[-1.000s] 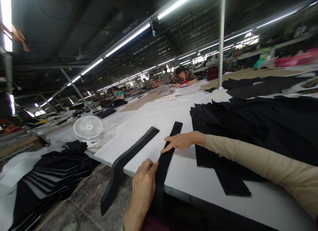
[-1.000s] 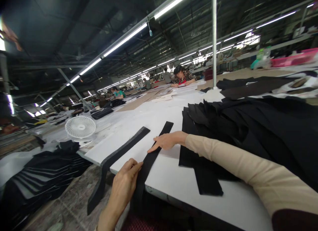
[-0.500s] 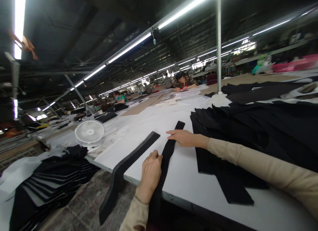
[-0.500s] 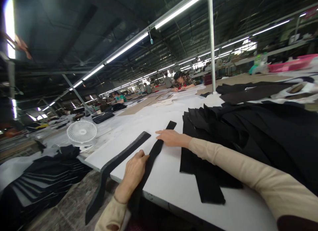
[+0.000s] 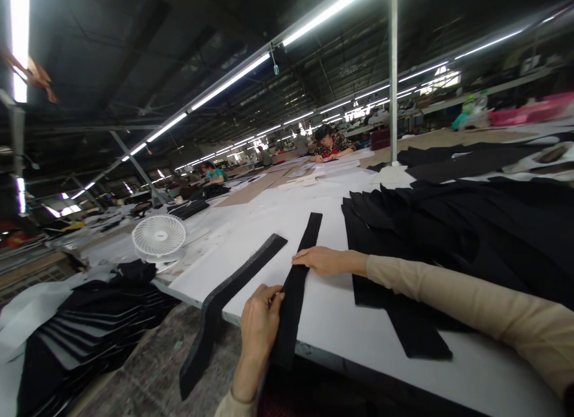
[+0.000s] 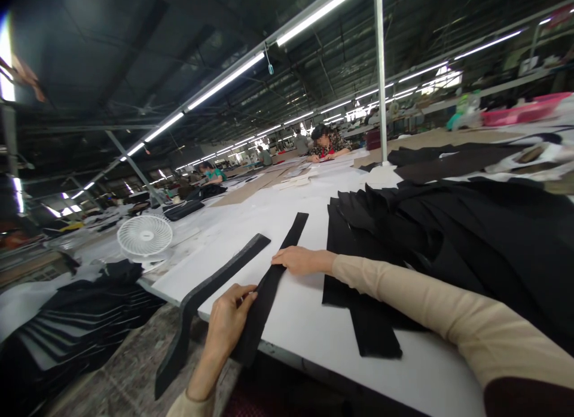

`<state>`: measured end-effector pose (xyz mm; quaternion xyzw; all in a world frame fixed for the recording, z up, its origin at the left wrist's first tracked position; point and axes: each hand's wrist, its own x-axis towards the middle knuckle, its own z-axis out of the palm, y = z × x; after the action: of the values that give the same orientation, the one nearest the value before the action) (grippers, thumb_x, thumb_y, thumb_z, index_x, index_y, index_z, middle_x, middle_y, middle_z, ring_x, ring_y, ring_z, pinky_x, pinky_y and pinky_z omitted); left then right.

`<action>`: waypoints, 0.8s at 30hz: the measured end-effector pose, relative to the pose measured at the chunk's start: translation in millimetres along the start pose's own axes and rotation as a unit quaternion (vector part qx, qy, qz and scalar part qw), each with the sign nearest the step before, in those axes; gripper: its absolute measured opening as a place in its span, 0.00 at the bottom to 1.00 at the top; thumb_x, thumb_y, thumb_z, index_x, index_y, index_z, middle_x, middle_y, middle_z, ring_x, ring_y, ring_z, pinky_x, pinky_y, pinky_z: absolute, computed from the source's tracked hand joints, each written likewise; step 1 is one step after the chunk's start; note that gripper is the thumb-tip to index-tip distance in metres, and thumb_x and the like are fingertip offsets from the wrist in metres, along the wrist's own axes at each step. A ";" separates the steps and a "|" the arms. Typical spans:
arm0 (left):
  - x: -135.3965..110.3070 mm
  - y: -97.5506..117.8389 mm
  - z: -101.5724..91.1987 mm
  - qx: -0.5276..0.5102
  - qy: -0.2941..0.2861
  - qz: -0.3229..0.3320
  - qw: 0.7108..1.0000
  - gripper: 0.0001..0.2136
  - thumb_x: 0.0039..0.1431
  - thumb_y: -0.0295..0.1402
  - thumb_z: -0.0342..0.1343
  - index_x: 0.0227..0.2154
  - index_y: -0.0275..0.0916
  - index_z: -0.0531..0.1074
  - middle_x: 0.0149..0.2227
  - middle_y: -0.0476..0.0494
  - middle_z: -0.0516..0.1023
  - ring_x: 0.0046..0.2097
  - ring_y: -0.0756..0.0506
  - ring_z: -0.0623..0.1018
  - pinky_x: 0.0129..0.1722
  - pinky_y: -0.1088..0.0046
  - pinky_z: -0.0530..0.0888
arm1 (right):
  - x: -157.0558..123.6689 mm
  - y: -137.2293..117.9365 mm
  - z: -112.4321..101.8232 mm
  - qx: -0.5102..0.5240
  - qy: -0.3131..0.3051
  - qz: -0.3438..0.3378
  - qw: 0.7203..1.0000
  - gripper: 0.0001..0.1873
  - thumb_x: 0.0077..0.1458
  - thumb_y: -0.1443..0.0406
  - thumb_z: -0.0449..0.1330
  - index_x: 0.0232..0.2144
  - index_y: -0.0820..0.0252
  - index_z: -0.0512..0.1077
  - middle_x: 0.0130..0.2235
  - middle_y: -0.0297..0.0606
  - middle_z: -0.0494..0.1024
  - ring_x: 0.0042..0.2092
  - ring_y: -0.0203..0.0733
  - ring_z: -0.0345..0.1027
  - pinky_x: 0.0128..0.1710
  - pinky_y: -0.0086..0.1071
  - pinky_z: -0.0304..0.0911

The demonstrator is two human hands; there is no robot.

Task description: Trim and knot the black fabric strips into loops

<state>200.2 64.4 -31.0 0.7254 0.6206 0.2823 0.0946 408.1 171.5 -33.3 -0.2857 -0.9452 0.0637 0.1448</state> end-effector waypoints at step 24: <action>-14.8 -8.4 8.0 0.180 0.035 0.181 0.966 0.15 0.63 0.25 0.42 0.34 0.41 0.75 0.31 0.46 0.70 0.35 0.46 0.71 0.36 0.69 0.67 | -13.3 39.5 -22.0 0.030 -0.064 0.075 0.995 0.24 0.64 0.62 0.44 0.60 0.58 0.60 0.62 0.39 0.59 0.64 0.45 0.47 0.64 0.43 0.43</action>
<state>196.2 53.9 -46.0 0.8201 0.5229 0.2036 -0.1125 446.1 197.6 -23.6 -0.3465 -0.9261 0.1213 0.0873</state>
